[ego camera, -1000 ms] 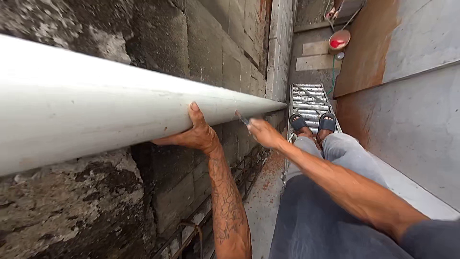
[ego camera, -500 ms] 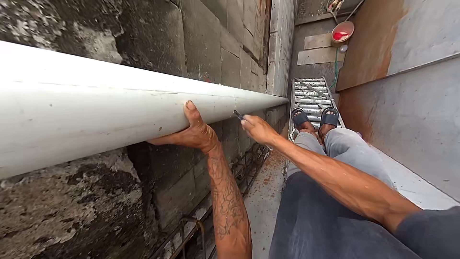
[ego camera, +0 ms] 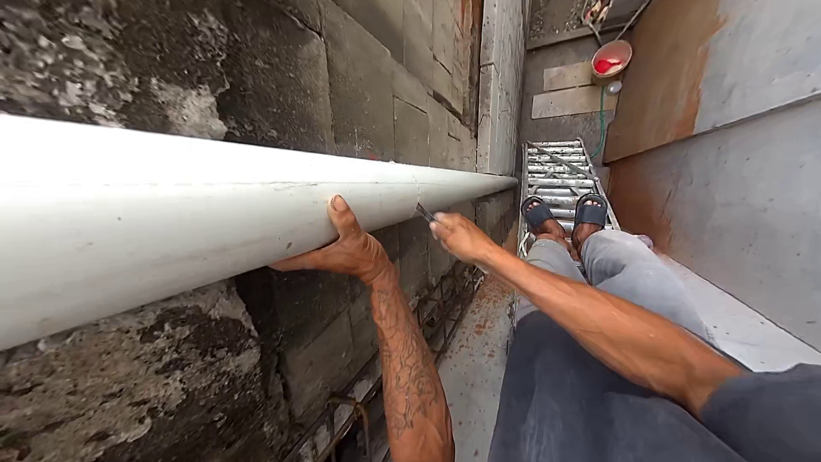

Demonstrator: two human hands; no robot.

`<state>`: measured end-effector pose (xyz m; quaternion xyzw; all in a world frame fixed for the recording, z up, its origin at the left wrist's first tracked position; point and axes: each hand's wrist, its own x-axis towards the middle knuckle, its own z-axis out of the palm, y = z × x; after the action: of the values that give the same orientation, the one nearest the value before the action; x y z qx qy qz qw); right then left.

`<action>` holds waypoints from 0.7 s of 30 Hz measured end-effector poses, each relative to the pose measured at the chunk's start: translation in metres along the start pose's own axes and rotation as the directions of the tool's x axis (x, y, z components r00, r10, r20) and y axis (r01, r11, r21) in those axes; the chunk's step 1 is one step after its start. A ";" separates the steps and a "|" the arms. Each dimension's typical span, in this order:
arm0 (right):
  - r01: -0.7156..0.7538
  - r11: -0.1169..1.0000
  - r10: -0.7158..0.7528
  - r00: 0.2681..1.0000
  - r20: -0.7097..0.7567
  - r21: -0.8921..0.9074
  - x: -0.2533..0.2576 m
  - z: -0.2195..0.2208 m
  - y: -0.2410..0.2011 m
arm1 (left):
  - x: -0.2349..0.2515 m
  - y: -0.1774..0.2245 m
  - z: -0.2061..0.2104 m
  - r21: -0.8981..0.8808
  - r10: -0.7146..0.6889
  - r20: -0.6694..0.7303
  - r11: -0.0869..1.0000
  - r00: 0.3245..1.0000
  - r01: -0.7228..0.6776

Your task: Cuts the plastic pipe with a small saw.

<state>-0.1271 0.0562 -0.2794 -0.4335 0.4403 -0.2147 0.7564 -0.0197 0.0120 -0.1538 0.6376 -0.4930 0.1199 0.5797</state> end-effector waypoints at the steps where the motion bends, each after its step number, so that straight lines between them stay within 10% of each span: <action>1: -0.020 1.000 0.020 1.000 0.014 -0.011 -0.009 -0.006 0.003 | 0.001 -0.002 0.002 0.002 0.017 -0.001 1.000 1.000 -0.017; 21: 0.030 0.998 -0.028 0.999 -0.022 0.059 0.016 0.008 -0.014 | -0.002 -0.005 0.002 -0.025 0.045 -0.005 0.999 0.999 -0.045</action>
<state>-0.1115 0.0407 -0.2734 -0.4148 0.4353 -0.2432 0.7611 -0.0183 0.0106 -0.1590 0.6185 -0.5076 0.1281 0.5860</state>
